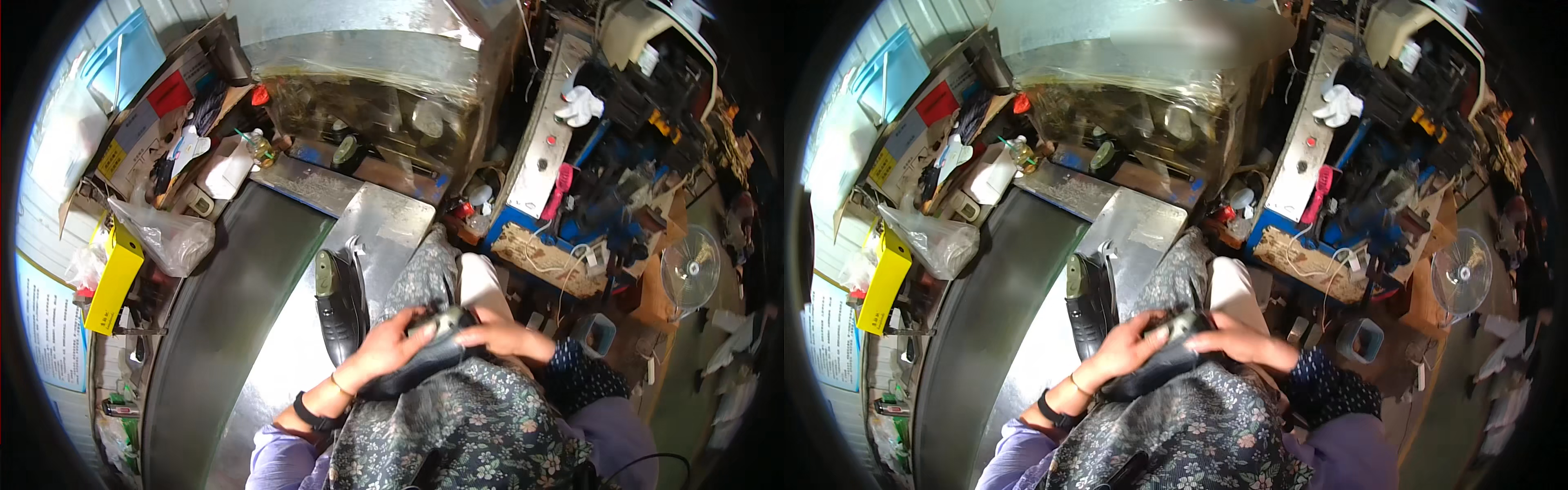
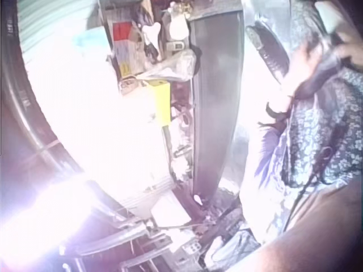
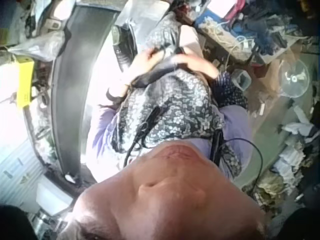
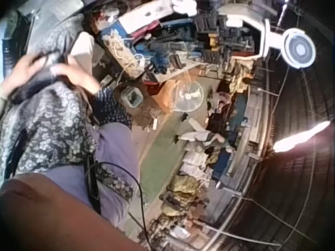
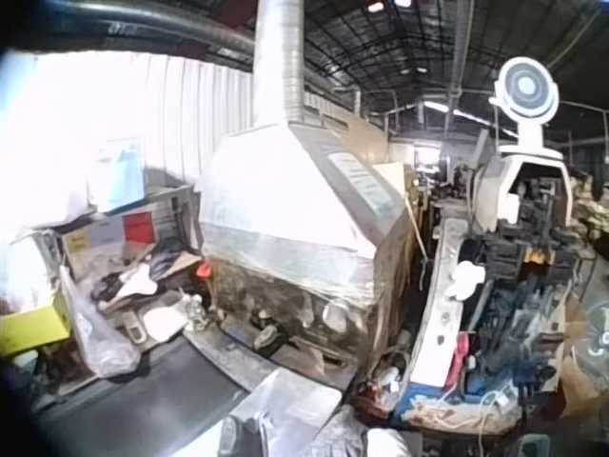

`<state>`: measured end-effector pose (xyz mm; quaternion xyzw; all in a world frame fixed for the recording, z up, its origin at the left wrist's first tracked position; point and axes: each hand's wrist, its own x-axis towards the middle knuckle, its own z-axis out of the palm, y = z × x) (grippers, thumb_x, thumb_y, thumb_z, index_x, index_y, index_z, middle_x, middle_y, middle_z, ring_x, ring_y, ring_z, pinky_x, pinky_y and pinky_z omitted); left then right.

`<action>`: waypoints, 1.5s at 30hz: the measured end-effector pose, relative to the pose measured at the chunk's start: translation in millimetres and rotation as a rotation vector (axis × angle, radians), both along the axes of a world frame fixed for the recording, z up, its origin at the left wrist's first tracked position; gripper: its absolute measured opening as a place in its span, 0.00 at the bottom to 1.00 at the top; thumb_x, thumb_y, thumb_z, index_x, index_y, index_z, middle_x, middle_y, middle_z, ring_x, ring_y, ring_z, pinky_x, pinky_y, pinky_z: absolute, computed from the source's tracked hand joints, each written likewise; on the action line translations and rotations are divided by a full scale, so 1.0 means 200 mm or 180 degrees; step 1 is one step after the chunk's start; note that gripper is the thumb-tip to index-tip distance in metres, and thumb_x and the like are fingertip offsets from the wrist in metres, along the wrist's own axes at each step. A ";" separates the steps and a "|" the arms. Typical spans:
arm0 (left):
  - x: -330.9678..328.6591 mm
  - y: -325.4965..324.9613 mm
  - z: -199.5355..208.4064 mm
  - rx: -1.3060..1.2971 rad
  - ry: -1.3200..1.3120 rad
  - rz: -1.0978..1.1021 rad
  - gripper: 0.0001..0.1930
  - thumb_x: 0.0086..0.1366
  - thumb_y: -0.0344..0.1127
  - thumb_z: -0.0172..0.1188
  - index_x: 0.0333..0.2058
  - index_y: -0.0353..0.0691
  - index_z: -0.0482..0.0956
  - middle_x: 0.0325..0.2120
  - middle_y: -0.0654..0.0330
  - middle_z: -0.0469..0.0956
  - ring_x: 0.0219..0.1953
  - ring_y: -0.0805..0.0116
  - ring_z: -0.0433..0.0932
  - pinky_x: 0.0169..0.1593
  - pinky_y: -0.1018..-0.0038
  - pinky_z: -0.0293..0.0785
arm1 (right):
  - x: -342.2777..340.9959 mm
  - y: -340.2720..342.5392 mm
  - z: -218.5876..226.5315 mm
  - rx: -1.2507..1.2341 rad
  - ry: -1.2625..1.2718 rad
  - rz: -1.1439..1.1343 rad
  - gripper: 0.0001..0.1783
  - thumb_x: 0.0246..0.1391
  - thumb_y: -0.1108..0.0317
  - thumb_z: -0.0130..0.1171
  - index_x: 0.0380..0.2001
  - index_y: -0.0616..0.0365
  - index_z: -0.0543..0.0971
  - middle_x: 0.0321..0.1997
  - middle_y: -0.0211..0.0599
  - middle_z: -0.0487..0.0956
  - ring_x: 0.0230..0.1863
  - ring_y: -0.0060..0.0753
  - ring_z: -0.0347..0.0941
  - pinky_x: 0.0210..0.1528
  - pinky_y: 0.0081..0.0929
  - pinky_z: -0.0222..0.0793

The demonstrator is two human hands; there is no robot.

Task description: Assembling and preparing shoe components on a production line.

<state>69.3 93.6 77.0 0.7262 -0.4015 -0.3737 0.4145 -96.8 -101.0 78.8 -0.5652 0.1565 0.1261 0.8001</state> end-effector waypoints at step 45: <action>0.07 0.20 -0.33 -0.0344 0.1144 0.0739 0.18 0.68 0.24 0.55 0.55 0.29 0.69 0.44 0.55 0.80 0.45 0.72 0.77 0.53 0.77 0.72 | -0.84 -1.53 0.59 -0.5336 0.0533 -0.4035 0.38 0.36 0.60 0.67 0.58 0.41 0.76 0.47 0.44 0.74 0.48 0.44 0.73 0.52 0.30 0.67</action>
